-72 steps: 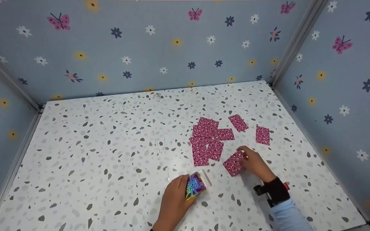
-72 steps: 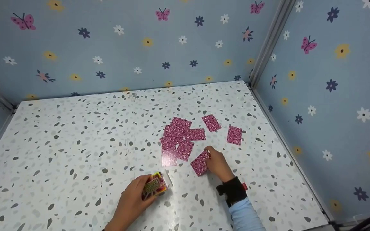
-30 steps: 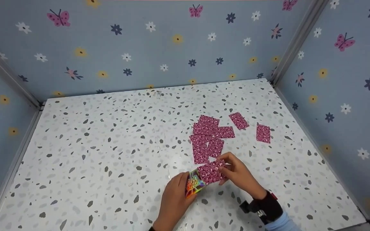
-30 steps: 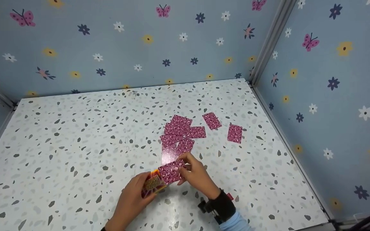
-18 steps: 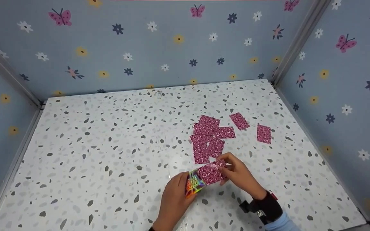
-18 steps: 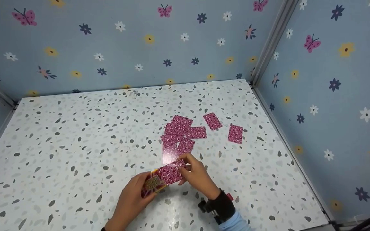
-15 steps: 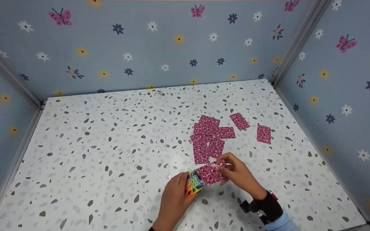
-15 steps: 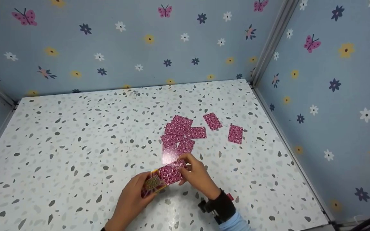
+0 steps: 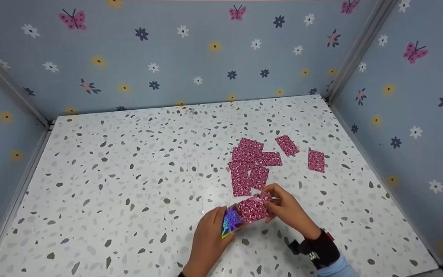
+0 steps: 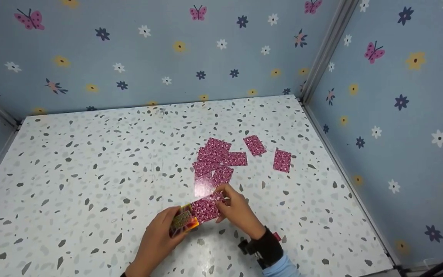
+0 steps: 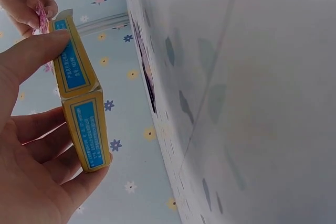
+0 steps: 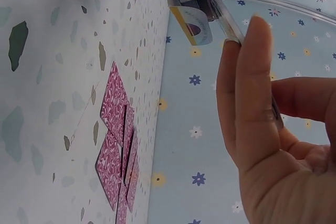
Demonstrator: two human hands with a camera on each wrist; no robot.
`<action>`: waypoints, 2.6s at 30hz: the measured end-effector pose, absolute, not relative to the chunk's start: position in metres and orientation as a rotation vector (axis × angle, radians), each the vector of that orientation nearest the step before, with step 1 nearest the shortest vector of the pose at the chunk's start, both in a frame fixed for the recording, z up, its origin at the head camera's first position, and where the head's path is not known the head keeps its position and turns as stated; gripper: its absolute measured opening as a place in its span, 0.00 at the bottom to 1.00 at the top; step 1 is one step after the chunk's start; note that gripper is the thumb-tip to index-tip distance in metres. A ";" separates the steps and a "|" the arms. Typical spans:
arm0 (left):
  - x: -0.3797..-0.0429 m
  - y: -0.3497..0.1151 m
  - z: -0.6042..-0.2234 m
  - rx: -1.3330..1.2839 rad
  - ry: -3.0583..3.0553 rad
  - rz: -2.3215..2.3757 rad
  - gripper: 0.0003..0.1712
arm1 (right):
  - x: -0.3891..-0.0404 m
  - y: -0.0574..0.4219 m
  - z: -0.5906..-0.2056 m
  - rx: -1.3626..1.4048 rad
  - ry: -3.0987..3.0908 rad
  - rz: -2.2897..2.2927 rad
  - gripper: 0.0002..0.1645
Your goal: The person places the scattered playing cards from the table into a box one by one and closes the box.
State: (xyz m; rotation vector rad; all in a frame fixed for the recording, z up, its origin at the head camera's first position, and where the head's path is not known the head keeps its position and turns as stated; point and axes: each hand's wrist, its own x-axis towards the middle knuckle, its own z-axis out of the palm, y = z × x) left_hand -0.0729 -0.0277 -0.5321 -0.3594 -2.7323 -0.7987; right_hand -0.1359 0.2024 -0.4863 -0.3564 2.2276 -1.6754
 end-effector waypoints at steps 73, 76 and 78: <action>-0.075 -0.027 -0.533 -0.397 -2.729 -0.795 0.39 | -0.154 0.185 -0.481 -0.713 2.881 -1.088 0.12; -0.075 -0.027 -0.533 -0.385 -2.737 -0.789 0.39 | -0.173 0.207 -0.478 -0.565 2.909 -1.017 0.12; -0.075 -0.027 -0.533 -0.380 -2.742 -0.789 0.40 | -0.187 0.223 -0.477 -0.488 2.919 -0.941 0.13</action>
